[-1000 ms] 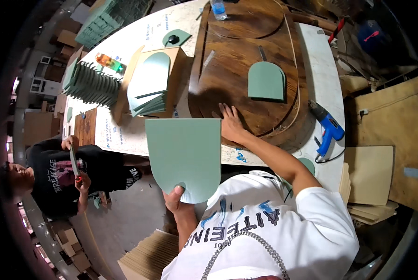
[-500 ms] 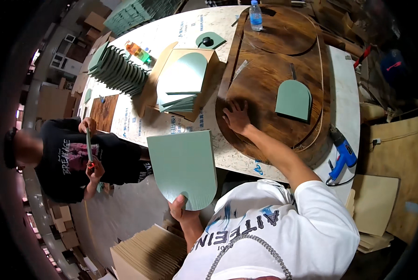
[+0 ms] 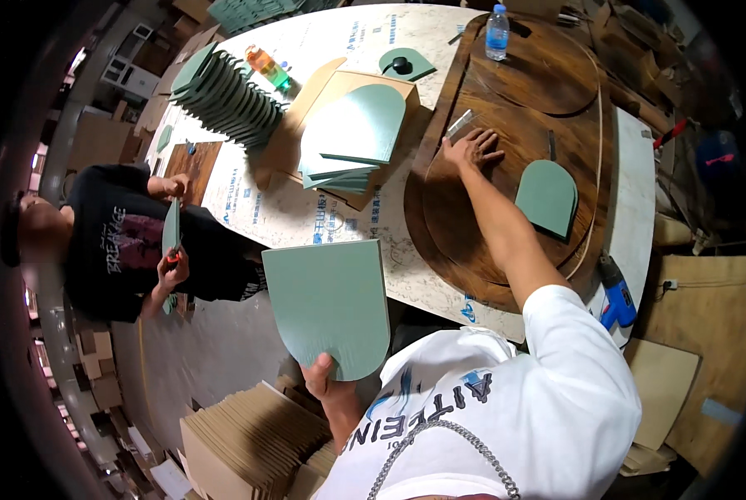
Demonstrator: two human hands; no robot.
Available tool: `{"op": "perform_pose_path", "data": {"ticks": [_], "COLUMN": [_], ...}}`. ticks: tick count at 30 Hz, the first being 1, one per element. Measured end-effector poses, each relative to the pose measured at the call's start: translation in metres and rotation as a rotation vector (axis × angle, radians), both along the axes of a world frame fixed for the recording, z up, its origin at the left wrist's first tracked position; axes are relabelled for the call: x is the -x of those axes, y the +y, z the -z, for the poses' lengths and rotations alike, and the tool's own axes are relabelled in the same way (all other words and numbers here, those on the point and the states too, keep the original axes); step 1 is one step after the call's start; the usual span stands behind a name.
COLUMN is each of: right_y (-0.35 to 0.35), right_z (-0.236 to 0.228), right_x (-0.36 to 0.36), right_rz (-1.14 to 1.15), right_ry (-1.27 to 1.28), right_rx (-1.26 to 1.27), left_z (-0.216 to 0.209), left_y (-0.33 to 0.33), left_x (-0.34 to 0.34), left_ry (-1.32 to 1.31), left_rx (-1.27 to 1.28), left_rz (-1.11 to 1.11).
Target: The person uses a heat gun to soften a light-green semi-circular plastic part, then bends it into a curved shape and places it on a stack. The person repeats this process for multiple parts, handling them one at a time.
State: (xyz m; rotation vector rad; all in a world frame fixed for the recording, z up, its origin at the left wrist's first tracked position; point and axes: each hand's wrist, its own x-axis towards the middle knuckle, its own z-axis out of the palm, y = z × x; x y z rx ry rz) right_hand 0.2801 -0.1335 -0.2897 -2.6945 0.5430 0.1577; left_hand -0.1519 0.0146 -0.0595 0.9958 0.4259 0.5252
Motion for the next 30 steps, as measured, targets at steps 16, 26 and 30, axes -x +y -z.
{"op": "perform_pose_path", "data": {"ticks": [16, 26, 30], "right_y": [-0.004, -0.089, -0.222], "right_z": [0.013, 0.019, 0.026], "right_x": [-0.018, -0.060, -0.084], "right_rz": [-0.131, -0.220, 0.093], "right_ry": [-0.190, -0.354, -0.369], "right_rx": [0.062, -0.429, -0.025], "left_z": [0.014, 0.019, 0.022], "left_y": [0.019, 0.024, 0.028], "left_x": [-0.041, -0.057, -0.054], "left_ry": [0.079, 0.082, 0.076], "left_rx": [0.012, 0.064, 0.048], "left_rz": [-0.011, 0.089, 0.083]}}
